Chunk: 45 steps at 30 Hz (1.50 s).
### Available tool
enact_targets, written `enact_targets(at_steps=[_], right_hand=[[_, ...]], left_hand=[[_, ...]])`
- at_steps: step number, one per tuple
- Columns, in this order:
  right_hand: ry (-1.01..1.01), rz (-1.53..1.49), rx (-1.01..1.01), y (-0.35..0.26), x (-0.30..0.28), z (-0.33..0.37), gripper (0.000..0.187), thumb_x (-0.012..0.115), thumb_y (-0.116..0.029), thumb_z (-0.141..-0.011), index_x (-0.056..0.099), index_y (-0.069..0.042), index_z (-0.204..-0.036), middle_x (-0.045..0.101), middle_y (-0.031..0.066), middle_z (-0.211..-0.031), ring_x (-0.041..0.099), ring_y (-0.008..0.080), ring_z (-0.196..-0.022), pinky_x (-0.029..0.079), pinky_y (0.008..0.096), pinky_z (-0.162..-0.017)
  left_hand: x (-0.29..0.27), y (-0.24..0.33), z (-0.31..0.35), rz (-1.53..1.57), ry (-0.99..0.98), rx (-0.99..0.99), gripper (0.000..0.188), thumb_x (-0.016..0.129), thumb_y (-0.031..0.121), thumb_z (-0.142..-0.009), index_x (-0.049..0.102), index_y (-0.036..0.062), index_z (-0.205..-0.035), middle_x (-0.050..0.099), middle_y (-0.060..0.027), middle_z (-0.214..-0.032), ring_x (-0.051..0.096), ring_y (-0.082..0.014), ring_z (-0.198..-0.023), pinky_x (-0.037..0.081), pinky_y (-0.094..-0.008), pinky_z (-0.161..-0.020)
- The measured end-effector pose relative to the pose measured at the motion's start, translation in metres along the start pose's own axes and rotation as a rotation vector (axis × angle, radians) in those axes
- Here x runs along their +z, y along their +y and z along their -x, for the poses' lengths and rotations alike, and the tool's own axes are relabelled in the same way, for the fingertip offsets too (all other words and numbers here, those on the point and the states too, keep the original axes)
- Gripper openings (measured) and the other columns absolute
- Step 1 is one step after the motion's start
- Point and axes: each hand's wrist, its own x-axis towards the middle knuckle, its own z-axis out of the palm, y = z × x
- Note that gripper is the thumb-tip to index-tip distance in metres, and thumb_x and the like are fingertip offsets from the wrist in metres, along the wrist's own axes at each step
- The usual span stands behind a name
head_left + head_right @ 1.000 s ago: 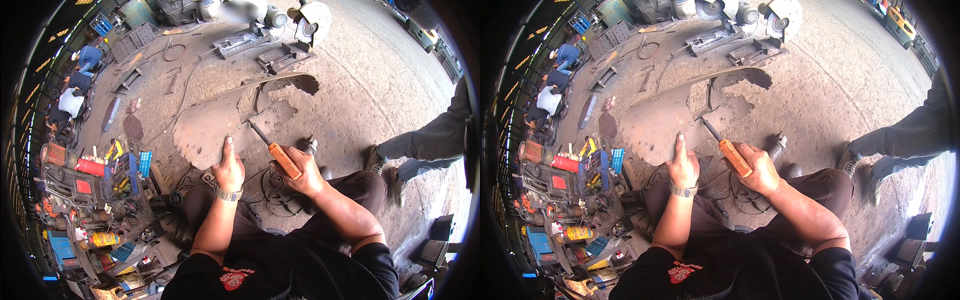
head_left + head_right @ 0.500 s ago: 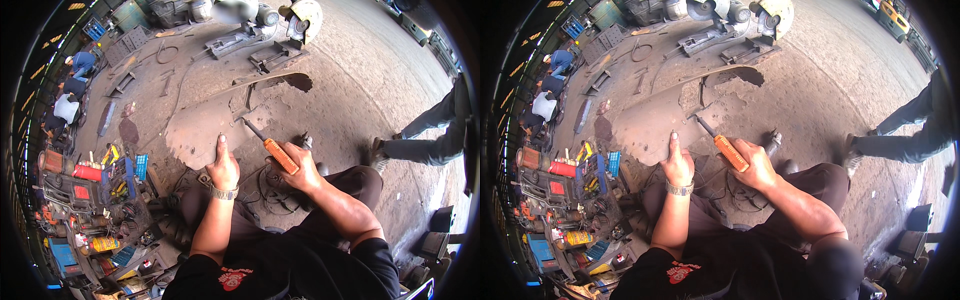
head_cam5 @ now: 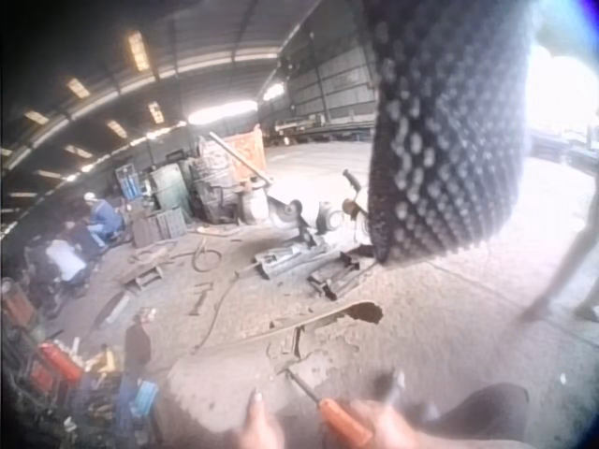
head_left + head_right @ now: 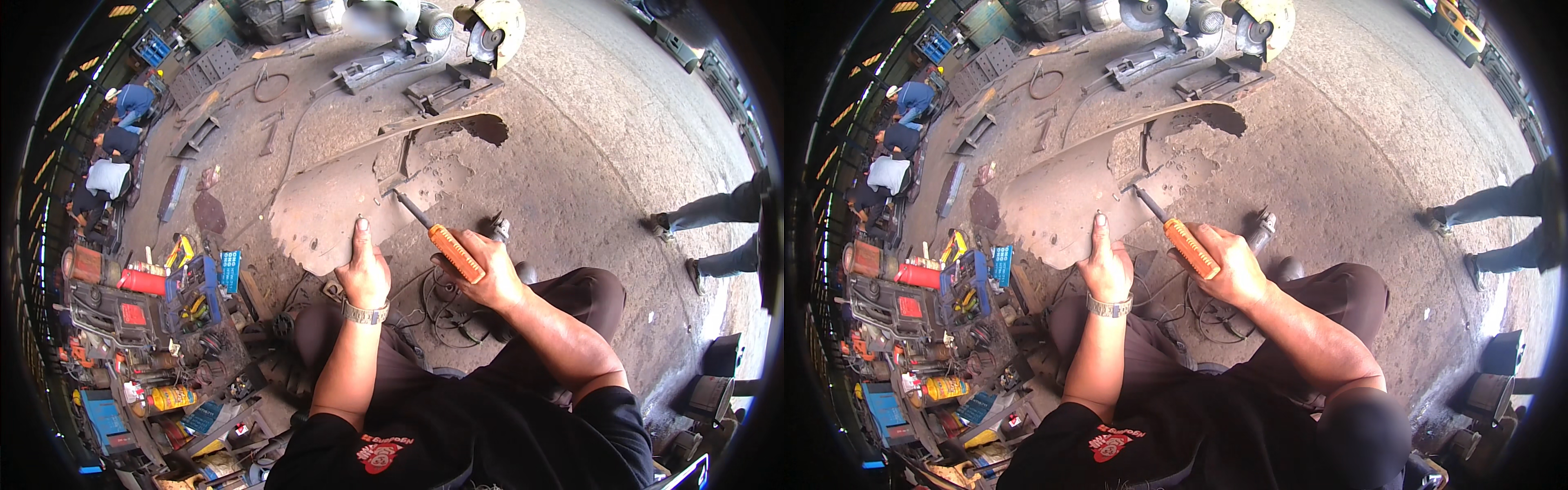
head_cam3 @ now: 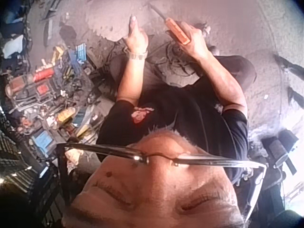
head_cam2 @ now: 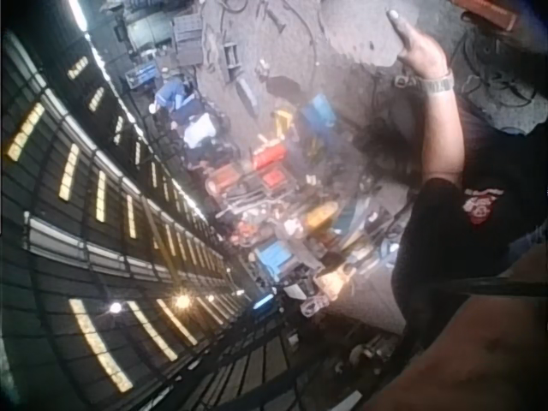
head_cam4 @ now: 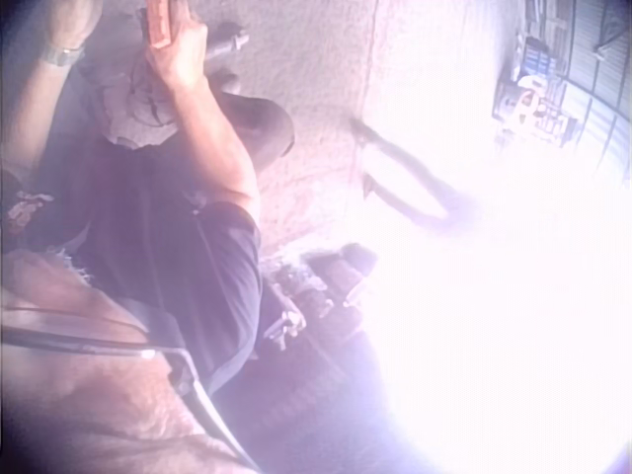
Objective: The person sits on the workshop floor and uses a chisel and hammer to chip away at a large, curved metal part. They repeatedly strike the chisel to remove material from the surface and edges of the part.
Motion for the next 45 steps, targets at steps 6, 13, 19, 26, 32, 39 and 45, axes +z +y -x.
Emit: enact_targets(at_steps=[6, 13, 19, 26, 32, 39, 45], right_hand=[[-0.003, -0.024, -0.018, 0.002, 0.001, 0.000, 0.039, 0.079, -0.018, -0.087, 0.063, 0.000, -0.118, 0.069, 0.0174, -0.095, 0.071, 0.0374, -0.090, 0.057, 0.0410, -0.076], [-0.007, -0.027, -0.005, 0.002, 0.002, 0.000, 0.039, 0.079, -0.018, -0.088, 0.063, -0.001, -0.119, 0.070, 0.0173, -0.095, 0.070, 0.0376, -0.090, 0.057, 0.0411, -0.076], [0.005, 0.007, 0.034, -0.003, -0.001, 0.000, 0.040, 0.080, -0.018, -0.086, 0.064, -0.001, -0.119, 0.069, 0.0168, -0.094, 0.071, 0.0368, -0.089, 0.057, 0.0410, -0.075], [0.037, 0.038, 0.009, 0.002, 0.000, 0.001, 0.042, 0.082, -0.017, -0.084, 0.065, -0.002, -0.119, 0.068, 0.0155, -0.091, 0.070, 0.0351, -0.084, 0.056, 0.0409, -0.072], [0.052, 0.028, -0.023, 0.002, 0.002, -0.001, 0.042, 0.082, -0.018, -0.084, 0.065, -0.002, -0.119, 0.068, 0.0144, -0.091, 0.070, 0.0345, -0.081, 0.056, 0.0403, -0.070], [0.046, -0.003, -0.009, 0.000, 0.002, 0.000, 0.040, 0.081, -0.016, -0.085, 0.065, -0.001, -0.118, 0.069, 0.0164, -0.093, 0.070, 0.0366, -0.086, 0.057, 0.0409, -0.074], [0.034, 0.019, 0.010, -0.002, 0.000, -0.001, 0.041, 0.081, -0.016, -0.084, 0.065, -0.001, -0.119, 0.068, 0.0161, -0.092, 0.070, 0.0363, -0.085, 0.057, 0.0409, -0.073]], left_hand=[[0.001, 0.002, 0.001, 0.023, -0.064, 0.023, 0.047, 0.073, 0.007, -0.094, 0.052, -0.0025, -0.135, 0.060, -0.0108, -0.131, 0.060, -0.0207, -0.115, 0.051, -0.0369, -0.098], [-0.002, 0.000, -0.001, 0.036, -0.109, 0.049, 0.050, 0.070, 0.005, -0.095, 0.049, -0.0020, -0.139, 0.057, -0.0121, -0.136, 0.057, -0.0237, -0.122, 0.048, -0.0424, -0.106], [-0.002, 0.001, -0.002, 0.013, -0.101, 0.066, 0.051, 0.070, 0.005, -0.095, 0.047, -0.0022, -0.141, 0.057, -0.0124, -0.137, 0.057, -0.0240, -0.122, 0.048, -0.0426, -0.107], [0.004, 0.010, 0.001, -0.053, -0.027, -0.029, 0.051, 0.072, 0.008, -0.094, 0.050, -0.0040, -0.138, 0.059, -0.0123, -0.134, 0.059, -0.0221, -0.118, 0.050, -0.0373, -0.100], [0.009, 0.008, 0.003, 0.037, -0.010, 0.053, 0.042, 0.075, 0.012, -0.094, 0.058, -0.0043, -0.128, 0.063, -0.0087, -0.124, 0.059, -0.0158, -0.103, 0.050, -0.0295, -0.087], [0.005, 0.007, 0.002, 0.019, -0.057, 0.075, 0.042, 0.075, 0.011, -0.094, 0.056, -0.0050, -0.129, 0.062, -0.0089, -0.126, 0.057, -0.0170, -0.109, 0.048, -0.0298, -0.093], [0.001, 0.000, -0.002, 0.035, -0.079, 0.108, 0.050, 0.074, 0.007, -0.093, 0.051, -0.0012, -0.137, 0.059, -0.0097, -0.133, 0.058, -0.0196, -0.114, 0.051, -0.0342, -0.095]])
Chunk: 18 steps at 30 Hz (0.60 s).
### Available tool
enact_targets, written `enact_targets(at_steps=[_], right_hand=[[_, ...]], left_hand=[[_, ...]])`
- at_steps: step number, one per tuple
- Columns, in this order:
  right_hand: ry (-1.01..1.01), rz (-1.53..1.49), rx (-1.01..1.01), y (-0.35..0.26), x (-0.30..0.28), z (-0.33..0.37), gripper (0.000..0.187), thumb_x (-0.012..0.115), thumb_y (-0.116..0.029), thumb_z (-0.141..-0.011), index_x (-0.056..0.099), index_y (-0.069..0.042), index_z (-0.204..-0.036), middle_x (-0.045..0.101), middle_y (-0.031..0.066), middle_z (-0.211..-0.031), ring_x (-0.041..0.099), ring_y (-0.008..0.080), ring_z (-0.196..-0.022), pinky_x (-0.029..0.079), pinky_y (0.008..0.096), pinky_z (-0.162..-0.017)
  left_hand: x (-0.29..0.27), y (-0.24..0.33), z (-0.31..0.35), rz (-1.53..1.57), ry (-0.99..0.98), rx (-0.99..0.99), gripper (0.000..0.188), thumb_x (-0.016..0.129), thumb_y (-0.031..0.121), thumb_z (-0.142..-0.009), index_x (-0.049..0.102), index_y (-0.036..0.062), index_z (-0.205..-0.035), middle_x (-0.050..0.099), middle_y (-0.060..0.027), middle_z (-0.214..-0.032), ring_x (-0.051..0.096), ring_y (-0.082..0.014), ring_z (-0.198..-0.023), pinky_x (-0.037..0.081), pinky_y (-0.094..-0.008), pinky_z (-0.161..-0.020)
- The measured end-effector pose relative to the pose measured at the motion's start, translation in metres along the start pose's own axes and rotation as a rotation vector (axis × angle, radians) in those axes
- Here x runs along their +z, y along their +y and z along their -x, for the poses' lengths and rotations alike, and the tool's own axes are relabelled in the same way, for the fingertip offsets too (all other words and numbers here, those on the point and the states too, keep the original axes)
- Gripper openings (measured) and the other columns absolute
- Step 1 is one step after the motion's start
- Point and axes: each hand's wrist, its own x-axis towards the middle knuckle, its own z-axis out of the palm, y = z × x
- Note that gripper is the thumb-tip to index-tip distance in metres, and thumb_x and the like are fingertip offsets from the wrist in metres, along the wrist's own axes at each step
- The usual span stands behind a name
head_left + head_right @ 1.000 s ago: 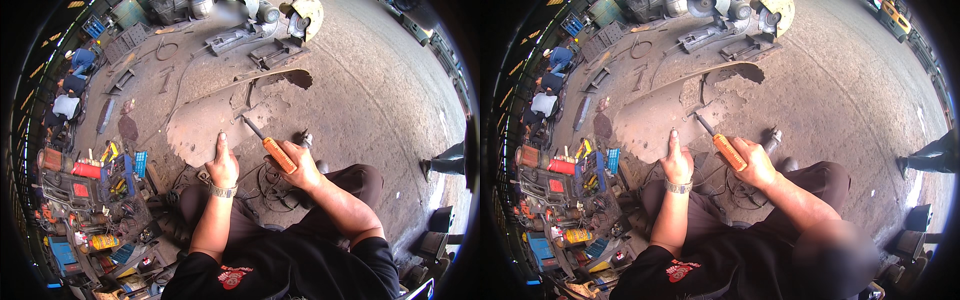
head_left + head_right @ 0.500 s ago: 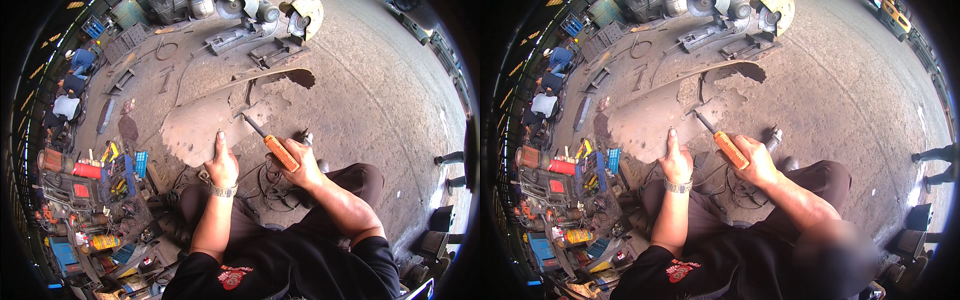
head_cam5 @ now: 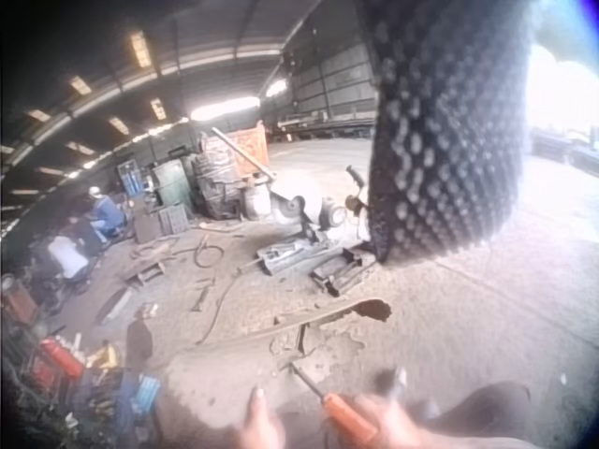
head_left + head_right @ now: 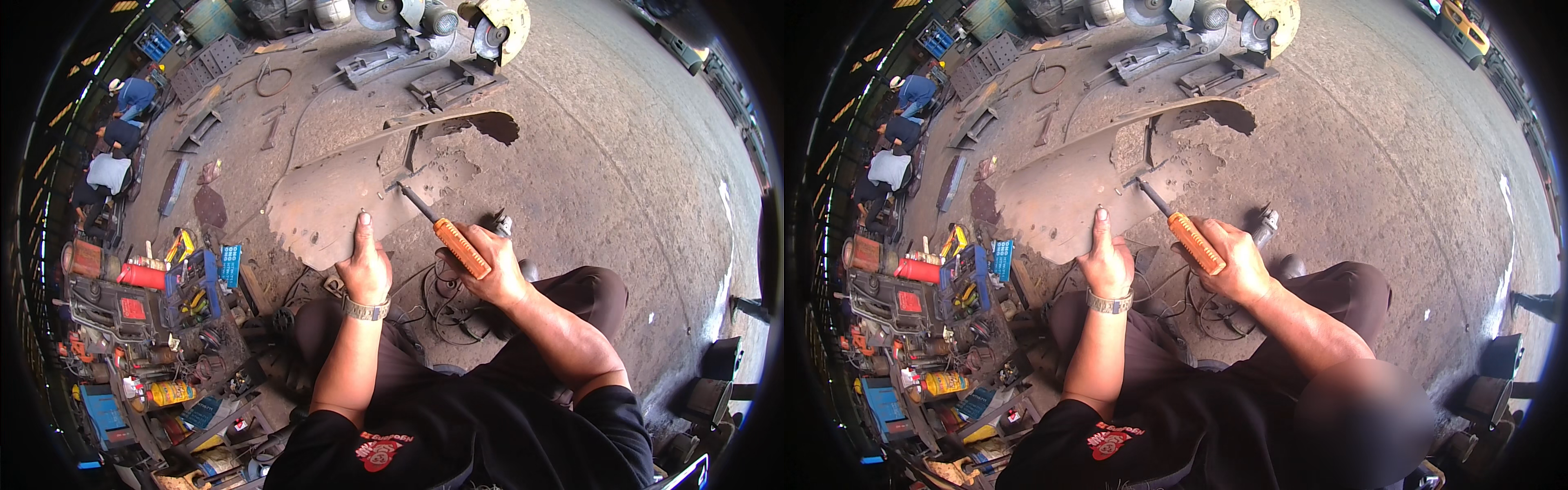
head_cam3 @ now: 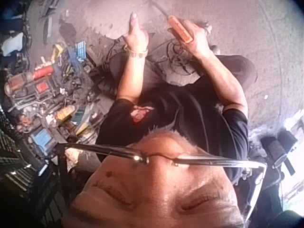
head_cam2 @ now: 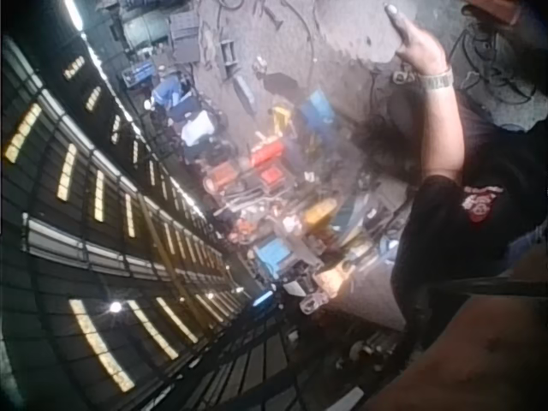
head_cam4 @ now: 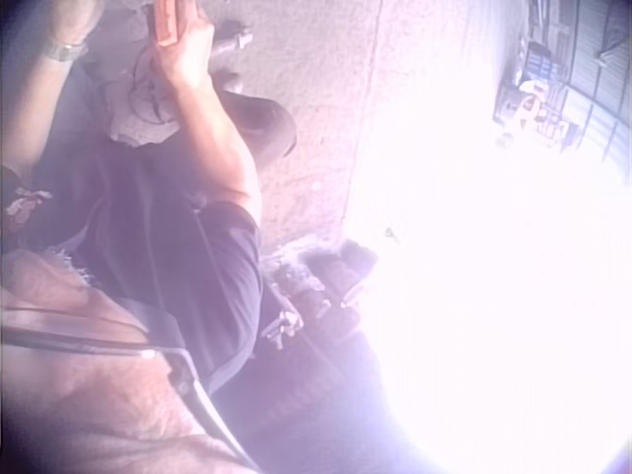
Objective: The person sits on the workshop floor and uses a chisel and hammer to chip away at a large, curved metal part. They repeatedly strike the chisel to remove material from the surface and edges of the part.
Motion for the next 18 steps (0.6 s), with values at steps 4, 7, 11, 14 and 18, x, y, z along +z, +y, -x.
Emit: enact_targets(at_steps=[4, 7, 11, 14, 18], right_hand=[[0.003, -0.031, 0.031, -0.0035, -0.0020, 0.0002, 0.041, 0.081, -0.017, -0.085, 0.065, -0.001, -0.119, 0.068, 0.0158, -0.091, 0.070, 0.0362, -0.086, 0.057, 0.0410, -0.073], [-0.012, -0.008, 0.025, -0.0027, -0.0025, -0.0003, 0.041, 0.081, -0.017, -0.085, 0.064, -0.001, -0.119, 0.068, 0.0157, -0.091, 0.070, 0.0362, -0.086, 0.057, 0.0412, -0.073], [-0.017, 0.007, -0.002, -0.0009, -0.0013, -0.0005, 0.040, 0.080, -0.018, -0.086, 0.064, -0.001, -0.119, 0.068, 0.0156, -0.090, 0.070, 0.0363, -0.086, 0.057, 0.0413, -0.073], [-0.029, 0.000, 0.000, 0.0011, -0.0001, 0.0002, 0.040, 0.080, -0.018, -0.086, 0.064, -0.001, -0.119, 0.068, 0.0158, -0.090, 0.070, 0.0364, -0.086, 0.057, 0.0413, -0.073], [-0.034, -0.005, -0.004, 0.0020, 0.0001, 0.0009, 0.040, 0.080, -0.019, -0.086, 0.064, -0.001, -0.118, 0.068, 0.0163, -0.091, 0.070, 0.0369, -0.087, 0.057, 0.0413, -0.074]], left_hand=[[-0.0020, 0.0026, 0.0000, -0.010, 0.000, -0.031, 0.051, 0.074, 0.007, -0.093, 0.050, -0.0010, -0.138, 0.058, -0.0099, -0.134, 0.057, -0.0199, -0.117, 0.050, -0.0347, -0.098], [0.0012, 0.0045, 0.0001, 0.002, -0.004, -0.011, 0.051, 0.074, 0.007, -0.093, 0.050, -0.0009, -0.138, 0.058, -0.0101, -0.134, 0.057, -0.0201, -0.117, 0.049, -0.0345, -0.098], [0.0011, 0.0041, -0.0004, 0.014, -0.010, -0.006, 0.051, 0.074, 0.008, -0.093, 0.051, -0.0009, -0.137, 0.058, -0.0104, -0.134, 0.057, -0.0202, -0.117, 0.050, -0.0341, -0.098], [-0.0007, 0.0051, -0.0001, -0.017, -0.007, -0.029, 0.051, 0.074, 0.009, -0.093, 0.051, -0.0008, -0.137, 0.058, -0.0103, -0.133, 0.058, -0.0199, -0.116, 0.050, -0.0336, -0.097], [-0.0052, 0.0043, -0.0005, -0.060, -0.008, -0.079, 0.051, 0.075, 0.010, -0.093, 0.051, -0.0004, -0.137, 0.059, -0.0095, -0.132, 0.059, -0.0189, -0.113, 0.051, -0.0319, -0.093]])
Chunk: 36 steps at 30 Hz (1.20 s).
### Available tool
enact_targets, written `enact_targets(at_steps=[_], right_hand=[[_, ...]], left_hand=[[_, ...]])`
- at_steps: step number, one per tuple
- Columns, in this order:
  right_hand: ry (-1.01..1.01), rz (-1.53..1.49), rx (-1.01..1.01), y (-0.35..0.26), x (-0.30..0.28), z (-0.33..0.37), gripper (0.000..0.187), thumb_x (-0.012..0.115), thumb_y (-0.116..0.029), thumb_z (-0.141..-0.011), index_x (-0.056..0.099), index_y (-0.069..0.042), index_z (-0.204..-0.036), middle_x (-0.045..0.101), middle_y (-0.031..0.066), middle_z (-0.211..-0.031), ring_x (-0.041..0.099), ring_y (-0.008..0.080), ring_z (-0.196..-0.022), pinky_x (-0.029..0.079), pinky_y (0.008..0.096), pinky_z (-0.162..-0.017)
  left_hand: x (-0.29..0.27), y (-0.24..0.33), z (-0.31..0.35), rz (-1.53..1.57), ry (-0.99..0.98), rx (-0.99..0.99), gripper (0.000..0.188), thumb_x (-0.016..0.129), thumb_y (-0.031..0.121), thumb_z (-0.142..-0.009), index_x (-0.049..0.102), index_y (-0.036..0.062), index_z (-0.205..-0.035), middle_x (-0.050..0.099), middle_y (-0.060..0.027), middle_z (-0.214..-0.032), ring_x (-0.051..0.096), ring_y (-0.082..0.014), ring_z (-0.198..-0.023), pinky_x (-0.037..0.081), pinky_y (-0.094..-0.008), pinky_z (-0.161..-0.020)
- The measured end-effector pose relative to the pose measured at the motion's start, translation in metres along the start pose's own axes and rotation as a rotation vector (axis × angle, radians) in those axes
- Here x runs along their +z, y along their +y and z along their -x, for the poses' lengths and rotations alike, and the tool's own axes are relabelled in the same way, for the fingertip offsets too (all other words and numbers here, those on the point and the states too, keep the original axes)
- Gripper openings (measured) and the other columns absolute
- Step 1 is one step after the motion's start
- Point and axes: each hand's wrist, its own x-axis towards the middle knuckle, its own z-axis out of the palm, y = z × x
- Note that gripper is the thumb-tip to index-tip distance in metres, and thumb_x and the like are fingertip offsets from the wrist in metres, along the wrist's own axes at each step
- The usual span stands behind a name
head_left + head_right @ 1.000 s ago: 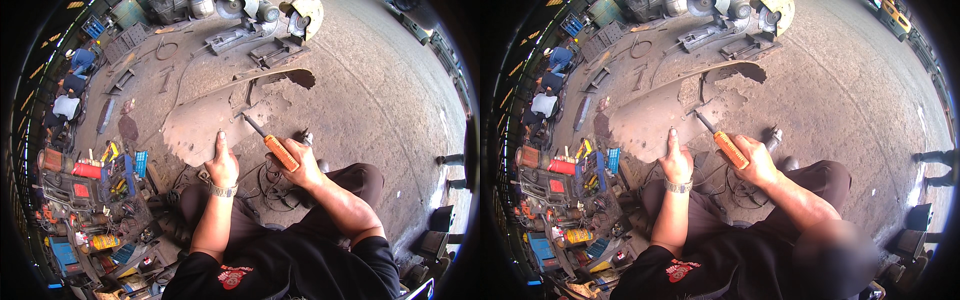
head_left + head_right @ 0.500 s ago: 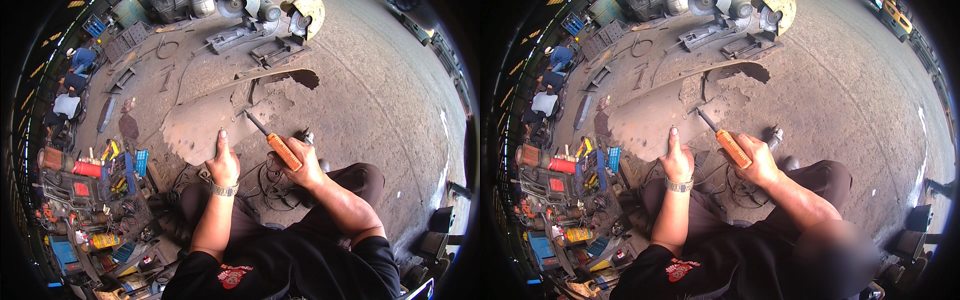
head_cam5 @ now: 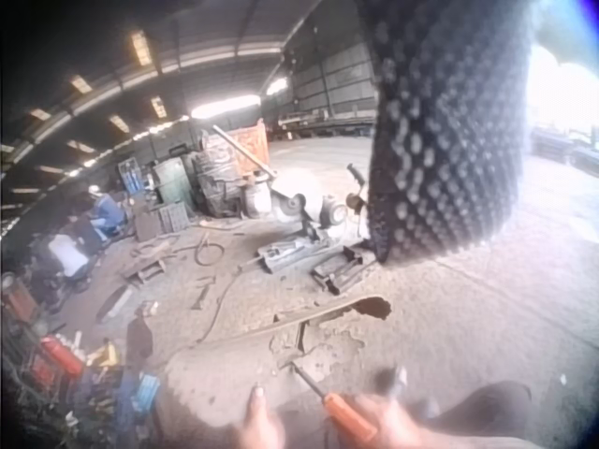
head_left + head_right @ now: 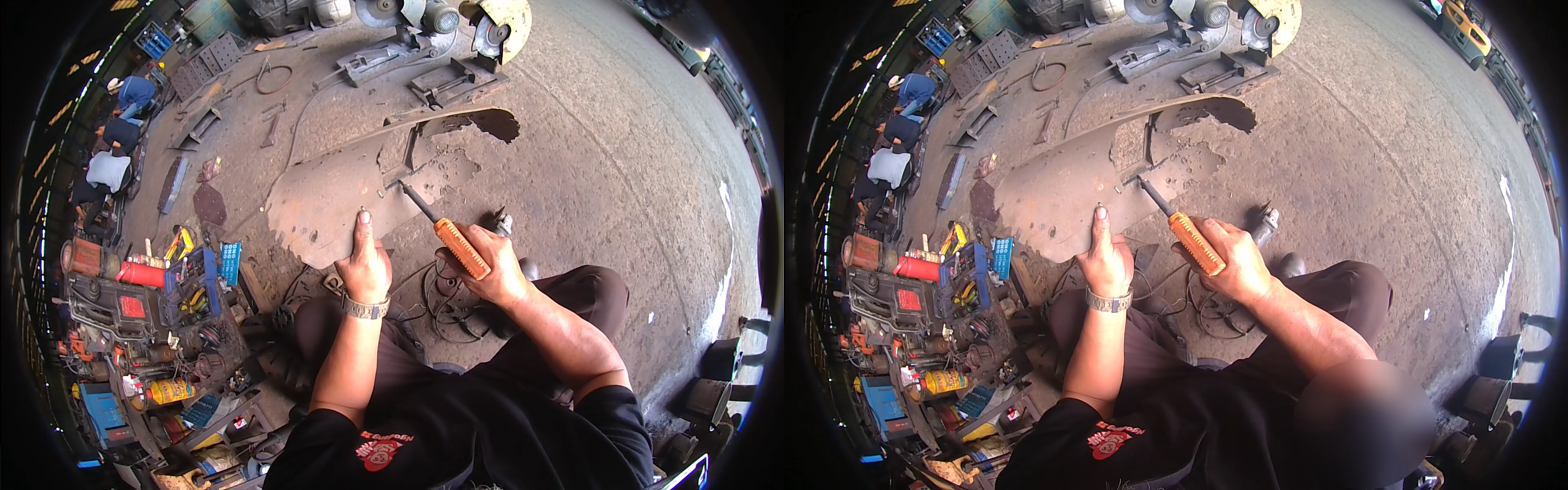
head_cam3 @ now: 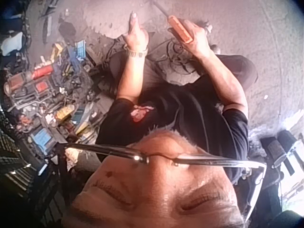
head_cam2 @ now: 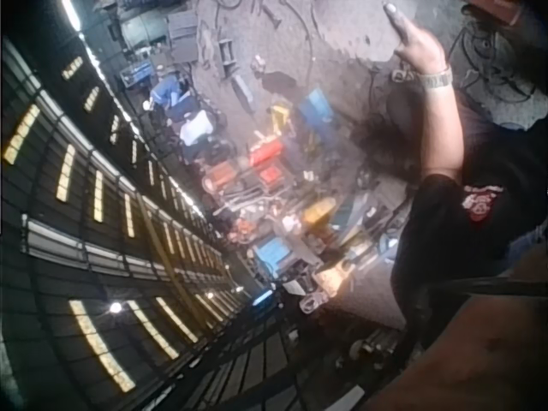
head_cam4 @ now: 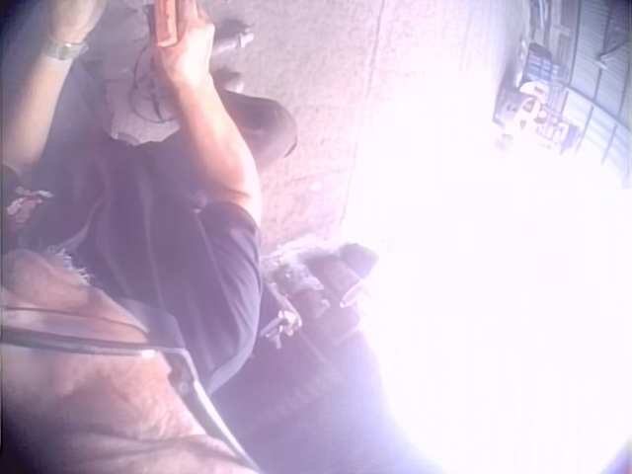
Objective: The person sits on the workshop floor and uses a chisel and hammer to chip away at a large, curved metal part. They repeatedly strike the chisel to remove material from the surface and edges of the part.
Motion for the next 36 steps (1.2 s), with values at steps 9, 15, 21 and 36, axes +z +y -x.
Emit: enact_targets(at_steps=[9, 15, 21, 36], right_hand=[[-0.012, -0.013, 0.001, 0.001, 0.001, 0.001, 0.040, 0.079, -0.018, -0.087, 0.063, 0.000, -0.119, 0.069, 0.0170, -0.095, 0.070, 0.0376, -0.090, 0.057, 0.0415, -0.077], [0.018, -0.014, 0.020, -0.004, 0.000, 0.000, 0.039, 0.080, -0.016, -0.086, 0.064, -0.001, -0.118, 0.069, 0.0161, -0.095, 0.071, 0.0364, -0.088, 0.058, 0.0404, -0.075], [0.042, -0.012, 0.032, 0.000, 0.001, 0.001, 0.041, 0.082, -0.016, -0.084, 0.064, -0.001, -0.118, 0.069, 0.0160, -0.094, 0.071, 0.0356, -0.087, 0.058, 0.0400, -0.074], [0.019, 0.016, -0.026, 0.003, 0.000, -0.001, 0.040, 0.080, -0.017, -0.086, 0.064, 0.000, -0.119, 0.069, 0.0169, -0.094, 0.071, 0.0366, -0.088, 0.058, 0.0405, -0.075]], left_hand=[[-0.003, 0.000, -0.002, -0.011, 0.020, -0.054, 0.047, 0.075, 0.010, -0.093, 0.054, -0.0019, -0.133, 0.061, -0.0089, -0.129, 0.060, -0.0175, -0.110, 0.052, -0.0304, -0.087], [0.004, 0.004, 0.000, -0.010, 0.017, -0.016, 0.048, 0.074, 0.009, -0.094, 0.053, -0.0028, -0.135, 0.061, -0.0093, -0.128, 0.060, -0.0168, -0.108, 0.053, -0.0295, -0.085], [0.011, 0.006, 0.002, 0.011, 0.034, 0.051, 0.050, 0.070, 0.005, -0.095, 0.048, -0.0029, -0.139, 0.059, -0.0122, -0.134, 0.059, -0.0206, -0.116, 0.052, -0.0362, -0.097], [0.003, 0.003, 0.001, 0.005, 0.030, -0.035, 0.052, 0.072, 0.007, -0.094, 0.048, -0.0031, -0.140, 0.058, -0.0125, -0.134, 0.059, -0.0213, -0.116, 0.052, -0.0366, -0.097]])
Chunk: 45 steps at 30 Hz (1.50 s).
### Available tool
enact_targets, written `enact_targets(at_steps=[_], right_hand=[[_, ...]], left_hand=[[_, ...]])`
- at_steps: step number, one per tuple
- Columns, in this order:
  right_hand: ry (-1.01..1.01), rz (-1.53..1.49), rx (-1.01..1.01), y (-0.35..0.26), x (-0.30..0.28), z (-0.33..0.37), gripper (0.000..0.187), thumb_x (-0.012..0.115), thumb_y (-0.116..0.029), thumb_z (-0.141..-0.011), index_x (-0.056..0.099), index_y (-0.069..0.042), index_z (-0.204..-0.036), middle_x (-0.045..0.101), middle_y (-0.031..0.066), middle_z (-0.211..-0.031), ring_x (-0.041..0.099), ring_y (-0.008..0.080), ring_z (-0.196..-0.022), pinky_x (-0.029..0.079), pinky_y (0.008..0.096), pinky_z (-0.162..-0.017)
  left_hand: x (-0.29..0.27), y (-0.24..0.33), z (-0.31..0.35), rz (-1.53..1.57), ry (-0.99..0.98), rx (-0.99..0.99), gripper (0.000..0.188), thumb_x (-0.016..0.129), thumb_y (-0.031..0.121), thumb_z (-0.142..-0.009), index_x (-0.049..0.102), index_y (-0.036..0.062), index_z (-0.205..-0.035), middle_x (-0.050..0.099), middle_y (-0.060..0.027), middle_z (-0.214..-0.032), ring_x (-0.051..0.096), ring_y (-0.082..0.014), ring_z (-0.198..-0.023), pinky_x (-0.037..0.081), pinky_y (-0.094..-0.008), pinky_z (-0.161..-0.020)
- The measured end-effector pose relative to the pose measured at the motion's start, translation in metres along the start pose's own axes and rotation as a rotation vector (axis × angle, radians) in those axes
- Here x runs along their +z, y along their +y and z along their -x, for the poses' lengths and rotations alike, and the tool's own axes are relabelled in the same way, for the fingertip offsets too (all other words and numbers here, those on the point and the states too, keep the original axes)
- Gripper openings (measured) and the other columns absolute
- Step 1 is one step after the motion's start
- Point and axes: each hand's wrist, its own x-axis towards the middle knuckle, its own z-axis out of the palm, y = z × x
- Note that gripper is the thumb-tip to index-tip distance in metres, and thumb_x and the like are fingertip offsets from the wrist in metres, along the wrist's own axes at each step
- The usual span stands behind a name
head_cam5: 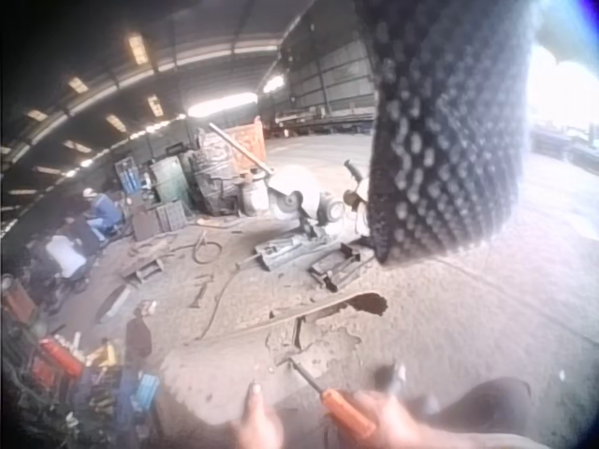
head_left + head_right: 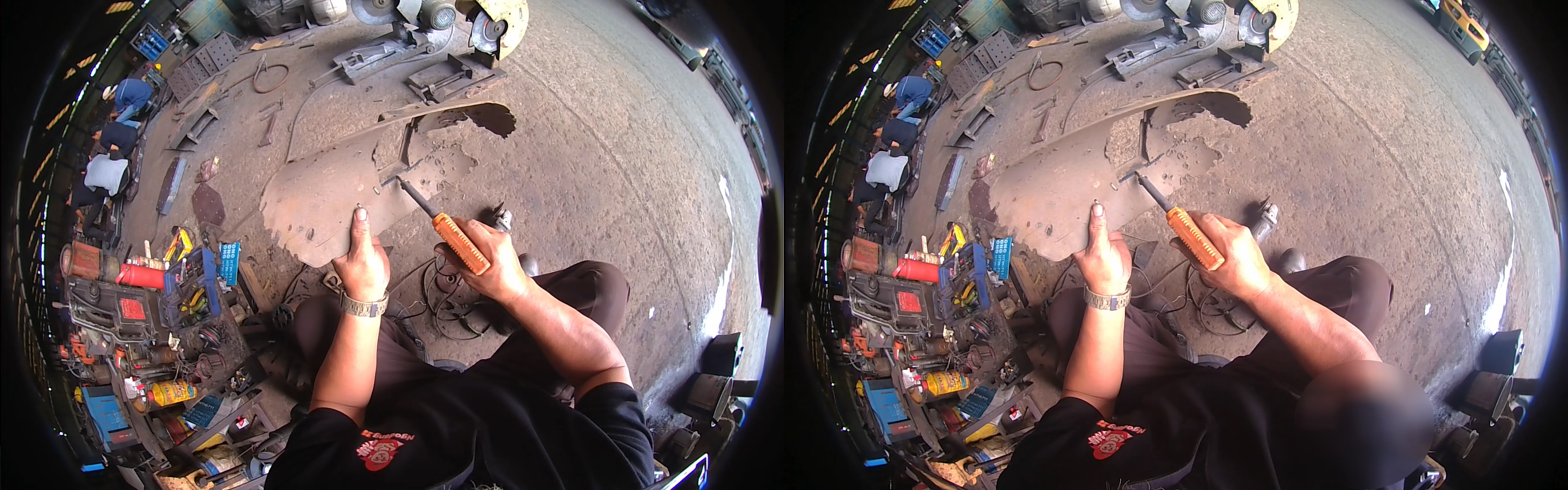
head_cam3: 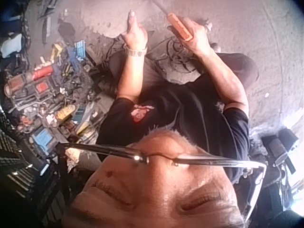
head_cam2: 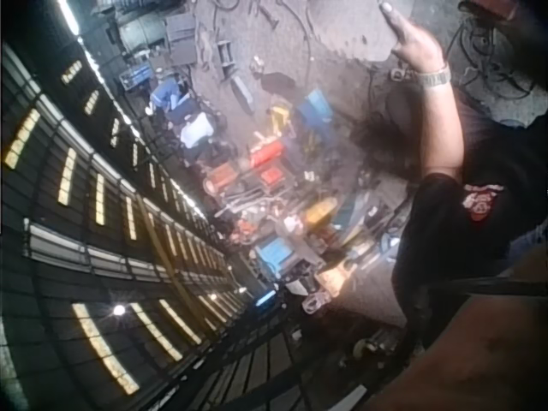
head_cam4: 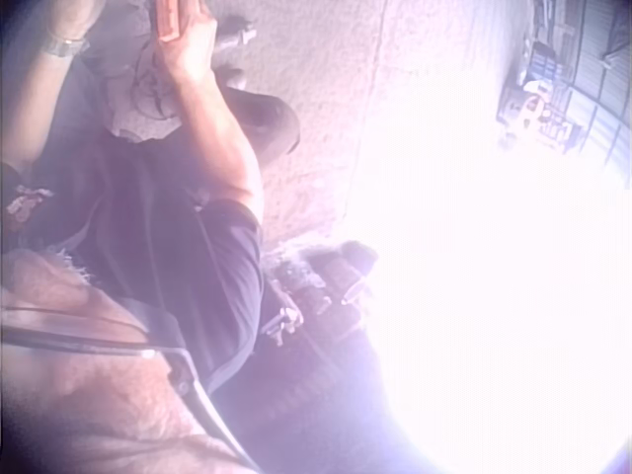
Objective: The person sits on the workshop floor and uses a chisel and hammer to chip away at a large, curved metal part. They repeatedly strike the chisel to remove material from the surface and edges of the part.
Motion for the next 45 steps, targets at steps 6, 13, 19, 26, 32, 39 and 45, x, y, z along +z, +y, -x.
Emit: enact_targets(at_steps=[6, 13, 19, 26, 32, 39, 45], right_hand=[[-0.017, -0.028, 0.030, -0.001, 0.001, 0.000, 0.039, 0.080, -0.017, -0.087, 0.064, 0.000, -0.118, 0.070, 0.0172, -0.095, 0.071, 0.0369, -0.089, 0.058, 0.0407, -0.075], [0.015, -0.030, -0.012, 0.002, 0.003, 0.001, 0.042, 0.082, -0.017, -0.085, 0.064, 0.000, -0.119, 0.068, 0.0154, -0.093, 0.070, 0.0346, -0.084, 0.057, 0.0400, -0.071], [-0.027, -0.025, 0.015, -0.001, 0.000, 0.001, 0.040, 0.080, -0.018, -0.086, 0.063, 0.000, -0.118, 0.069, 0.0175, -0.098, 0.071, 0.0375, -0.091, 0.058, 0.0411, -0.076], [-0.011, -0.007, 0.004, 0.000, -0.001, 0.000, 0.040, 0.080, -0.017, -0.086, 0.063, 0.000, -0.119, 0.069, 0.0170, -0.097, 0.071, 0.0371, -0.089, 0.058, 0.0410, -0.075], [0.015, -0.017, 0.056, -0.001, -0.003, 0.001, 0.040, 0.081, -0.016, -0.086, 0.064, -0.001, -0.118, 0.069, 0.0163, -0.093, 0.071, 0.0360, -0.086, 0.057, 0.0403, -0.073], [0.017, 0.005, 0.020, -0.002, -0.001, -0.002, 0.040, 0.081, -0.017, -0.086, 0.064, -0.001, -0.118, 0.069, 0.0166, -0.094, 0.071, 0.0359, -0.088, 0.058, 0.0404, -0.074], [0.000, -0.001, 0.022, -0.002, 0.000, -0.002, 0.039, 0.080, -0.018, -0.087, 0.064, -0.001, -0.118, 0.070, 0.0171, -0.096, 0.071, 0.0361, -0.090, 0.058, 0.0404, -0.076]], left_hand=[[0.000, -0.005, -0.003, 0.056, -0.043, 0.091, 0.053, 0.071, 0.006, -0.095, 0.047, -0.0033, -0.141, 0.057, -0.0132, -0.136, 0.059, -0.0224, -0.119, 0.051, -0.0392, -0.101], [0.003, 0.001, 0.000, 0.021, -0.011, 0.038, 0.052, 0.071, 0.006, -0.095, 0.047, -0.0025, -0.141, 0.058, -0.0125, -0.135, 0.059, -0.0220, -0.118, 0.051, -0.0381, -0.100], [-0.002, -0.005, -0.002, 0.017, -0.011, 0.065, 0.050, 0.072, 0.009, -0.095, 0.050, -0.0018, -0.138, 0.060, -0.0108, -0.131, 0.061, -0.0197, -0.111, 0.053, -0.0339, -0.093], [0.007, 0.005, 0.002, -0.045, 0.046, -0.005, 0.048, 0.072, 0.007, -0.095, 0.051, -0.0016, -0.137, 0.060, -0.0103, -0.131, 0.061, -0.0187, -0.111, 0.053, -0.0334, -0.091], [0.012, 0.010, 0.003, -0.008, 0.062, 0.003, 0.047, 0.069, 0.003, -0.096, 0.050, -0.0032, -0.138, 0.059, -0.0126, -0.135, 0.060, -0.0211, -0.118, 0.052, -0.0377, -0.100], [0.010, 0.009, 0.002, 0.022, 0.021, 0.007, 0.053, 0.067, 0.001, -0.096, 0.044, -0.0017, -0.144, 0.055, -0.0135, -0.140, 0.057, -0.0242, -0.124, 0.049, -0.0427, -0.107], [0.003, 0.001, -0.002, 0.051, -0.027, 0.080, 0.057, 0.068, 0.002, -0.095, 0.042, 0.0007, -0.146, 0.053, -0.0132, -0.142, 0.055, -0.0244, -0.126, 0.048, -0.0437, -0.108]])
